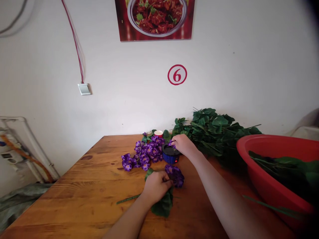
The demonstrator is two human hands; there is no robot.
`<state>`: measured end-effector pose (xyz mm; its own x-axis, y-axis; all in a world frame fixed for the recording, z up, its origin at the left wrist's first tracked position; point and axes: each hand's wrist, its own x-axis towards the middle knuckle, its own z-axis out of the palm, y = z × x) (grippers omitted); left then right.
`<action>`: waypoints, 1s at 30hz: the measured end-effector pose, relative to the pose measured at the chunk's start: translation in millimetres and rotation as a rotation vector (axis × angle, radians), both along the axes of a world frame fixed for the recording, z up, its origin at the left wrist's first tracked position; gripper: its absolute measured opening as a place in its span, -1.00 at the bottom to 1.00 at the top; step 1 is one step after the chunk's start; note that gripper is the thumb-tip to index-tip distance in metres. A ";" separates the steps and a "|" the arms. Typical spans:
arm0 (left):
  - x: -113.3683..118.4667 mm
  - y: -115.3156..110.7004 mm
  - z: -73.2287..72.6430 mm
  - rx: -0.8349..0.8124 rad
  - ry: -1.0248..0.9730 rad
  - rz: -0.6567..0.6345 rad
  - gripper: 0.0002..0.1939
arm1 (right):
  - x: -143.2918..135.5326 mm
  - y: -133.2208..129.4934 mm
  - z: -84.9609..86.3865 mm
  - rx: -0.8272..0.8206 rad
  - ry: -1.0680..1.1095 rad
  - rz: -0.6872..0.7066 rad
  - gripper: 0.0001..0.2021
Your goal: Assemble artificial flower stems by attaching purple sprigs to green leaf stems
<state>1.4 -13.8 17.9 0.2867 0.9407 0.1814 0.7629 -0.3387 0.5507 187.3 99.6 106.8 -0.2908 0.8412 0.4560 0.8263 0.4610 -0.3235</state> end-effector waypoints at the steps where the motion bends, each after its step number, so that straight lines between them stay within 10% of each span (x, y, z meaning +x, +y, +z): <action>1: 0.3 0.2 0.0 0.003 0.001 -0.002 -0.81 | -0.1 0.9 -1.6 -0.005 -0.006 -0.004 -0.84; 30: -4.5 2.3 -4.6 0.045 -0.072 -0.075 -0.79 | -11.7 -12.8 8.3 0.130 -0.022 -0.052 -0.83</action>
